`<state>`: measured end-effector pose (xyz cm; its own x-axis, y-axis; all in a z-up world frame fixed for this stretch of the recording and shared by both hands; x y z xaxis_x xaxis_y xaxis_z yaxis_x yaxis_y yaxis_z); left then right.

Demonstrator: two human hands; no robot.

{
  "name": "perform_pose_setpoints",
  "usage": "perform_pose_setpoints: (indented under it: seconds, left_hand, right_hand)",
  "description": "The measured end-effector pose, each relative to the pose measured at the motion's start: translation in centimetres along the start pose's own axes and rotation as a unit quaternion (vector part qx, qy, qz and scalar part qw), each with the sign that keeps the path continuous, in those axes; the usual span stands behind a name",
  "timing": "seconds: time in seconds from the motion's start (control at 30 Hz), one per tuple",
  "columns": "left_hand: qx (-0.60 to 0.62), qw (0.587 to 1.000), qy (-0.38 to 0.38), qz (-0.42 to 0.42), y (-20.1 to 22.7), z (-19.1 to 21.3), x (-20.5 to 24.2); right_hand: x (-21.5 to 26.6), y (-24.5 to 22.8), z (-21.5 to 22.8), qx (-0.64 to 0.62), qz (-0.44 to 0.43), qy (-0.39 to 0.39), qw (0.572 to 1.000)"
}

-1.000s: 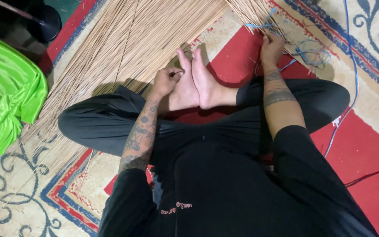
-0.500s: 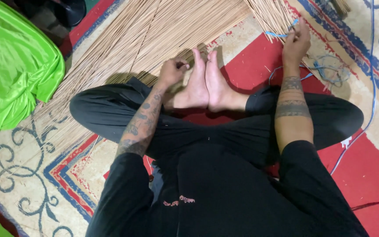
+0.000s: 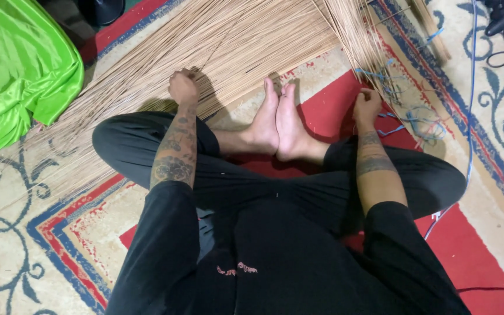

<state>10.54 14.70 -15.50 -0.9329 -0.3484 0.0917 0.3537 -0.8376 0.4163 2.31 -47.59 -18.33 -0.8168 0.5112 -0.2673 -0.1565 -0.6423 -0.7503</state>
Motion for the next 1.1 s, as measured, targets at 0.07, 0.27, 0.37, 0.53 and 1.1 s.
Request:
perform_pose_setpoints:
  seconds: [0.07, 0.27, 0.37, 0.53, 1.1]
  left_hand:
    - [0.031, 0.999, 0.029, 0.028, 0.1, 0.2, -0.3]
    - [0.119, 0.97, 0.181, 0.11, 6.8, 8.1, 3.5]
    - [0.123, 0.968, 0.216, 0.045, 9.1, 10.1, 4.6]
    - [0.108, 0.943, 0.243, -0.202, 12.4, 11.9, 6.7]
    - [0.1, 0.935, 0.059, -0.334, 12.4, 13.1, 7.1]
  right_hand:
    - [-0.5, -1.4, 0.1, -0.007, 0.019, -0.022, 1.0]
    - [0.9, -10.6, 2.4, -0.016, 0.052, -0.133, 0.99]
    - [1.3, -13.9, 2.3, 0.0, 0.142, -0.166, 0.976]
    - [4.6, -25.3, 3.3, 0.014, 0.33, -0.179, 0.927]
    - [-0.6, -17.8, 4.8, 0.066, 0.25, -0.151, 0.954]
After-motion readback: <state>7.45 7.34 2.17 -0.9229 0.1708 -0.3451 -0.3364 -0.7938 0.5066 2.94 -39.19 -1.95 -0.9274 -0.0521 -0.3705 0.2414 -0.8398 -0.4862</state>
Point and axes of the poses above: each hand's wrist, its own x-axis away from the middle knuckle, its own z-axis out of the back of the hand, y = z × x, the point moved 1 cm from there along -x, towards the middle knuckle, and after that the axes turned 3 degrees about -y, right-handed, at the moved point
